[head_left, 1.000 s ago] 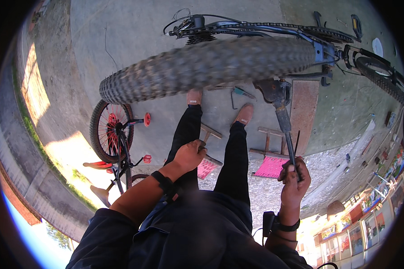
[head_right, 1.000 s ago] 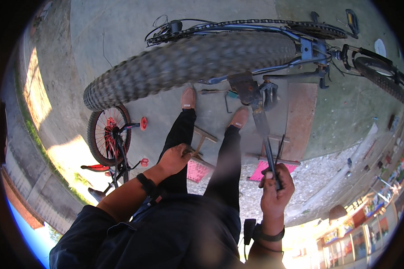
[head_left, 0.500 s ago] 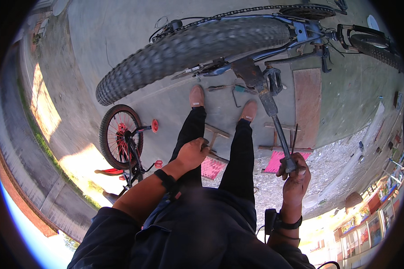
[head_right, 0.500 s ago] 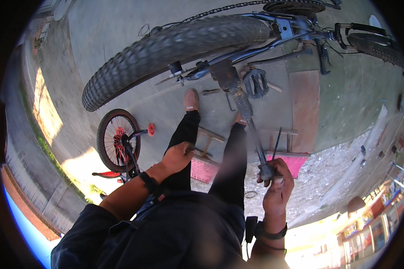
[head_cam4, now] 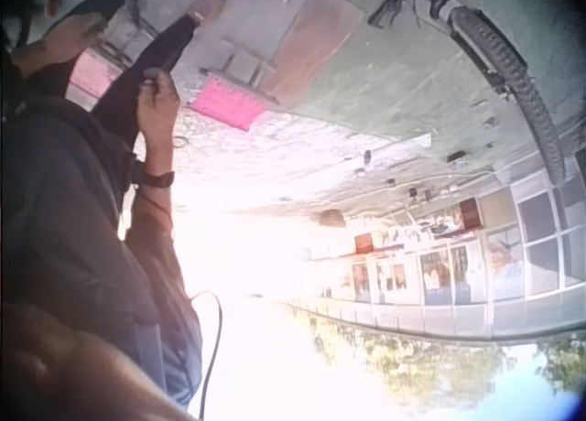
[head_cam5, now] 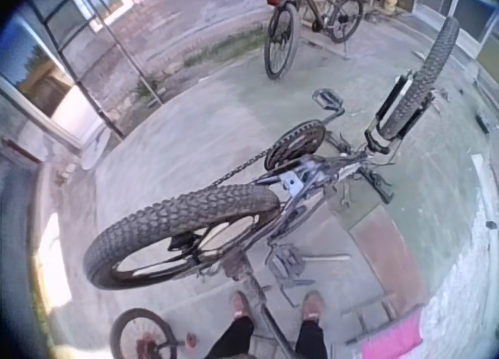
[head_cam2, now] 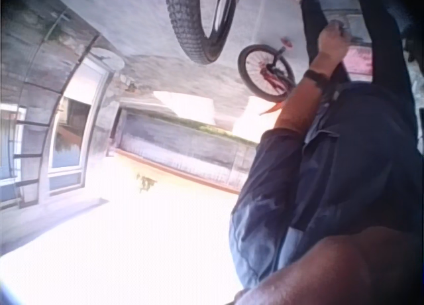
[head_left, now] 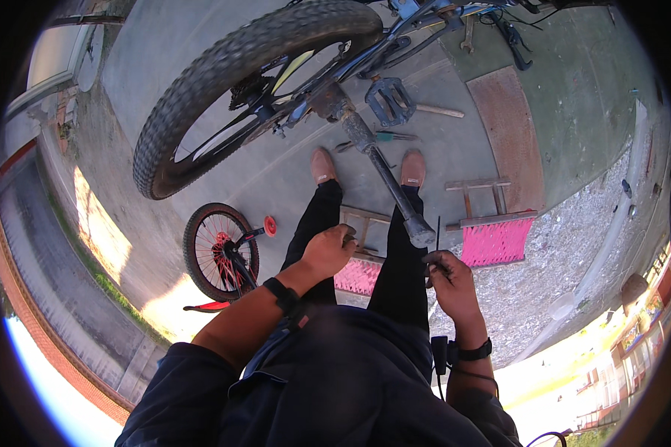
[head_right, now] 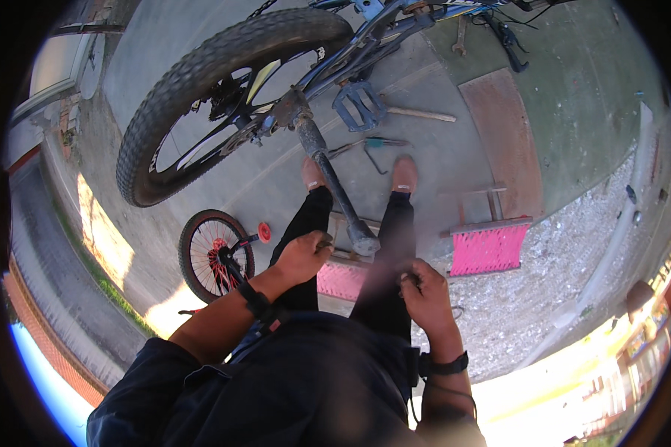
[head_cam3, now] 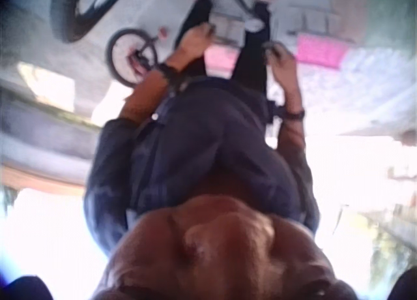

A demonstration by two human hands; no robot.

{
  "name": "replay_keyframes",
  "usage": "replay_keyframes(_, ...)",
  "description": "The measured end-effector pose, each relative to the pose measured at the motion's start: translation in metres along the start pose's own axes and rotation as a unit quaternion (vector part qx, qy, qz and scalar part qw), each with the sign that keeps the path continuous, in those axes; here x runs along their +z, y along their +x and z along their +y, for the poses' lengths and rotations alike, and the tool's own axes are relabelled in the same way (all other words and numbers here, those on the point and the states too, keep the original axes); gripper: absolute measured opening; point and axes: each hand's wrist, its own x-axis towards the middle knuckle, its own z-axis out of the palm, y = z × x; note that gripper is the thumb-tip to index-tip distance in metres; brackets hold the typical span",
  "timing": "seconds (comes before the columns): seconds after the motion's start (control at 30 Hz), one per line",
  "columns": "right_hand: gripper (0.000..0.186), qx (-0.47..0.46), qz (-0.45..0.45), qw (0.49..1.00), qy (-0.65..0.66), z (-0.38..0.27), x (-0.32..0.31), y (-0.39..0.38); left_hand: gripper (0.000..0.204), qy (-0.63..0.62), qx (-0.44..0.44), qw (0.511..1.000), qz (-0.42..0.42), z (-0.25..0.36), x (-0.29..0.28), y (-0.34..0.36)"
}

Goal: The person repairs a bicycle by using a wrench and pliers to adjust the rear wheel assembly and handlebar components while the bike is positioned upside down on the ground.

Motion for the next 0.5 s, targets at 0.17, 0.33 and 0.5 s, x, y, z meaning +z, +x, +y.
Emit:
replay_keyframes(0.17, 0.017, -0.035, -0.032, 0.998, -0.047, 0.031, -0.001, -0.008, 0.025, 0.088, 0.048, 0.994, -0.034, 0.016, 0.013, 0.006)
replay_keyframes(0.33, 0.014, -0.072, -0.082, 0.990, -0.087, 0.034, -0.001, -0.017, 0.031, -0.118, -0.055, 0.984, -0.121, 0.027, 0.030, 0.018)
replay_keyframes(0.5, 0.012, -0.116, -0.146, 0.976, -0.114, 0.031, 0.001, -0.018, 0.031, -0.410, -0.156, 0.875, -0.204, 0.062, 0.027, 0.021)
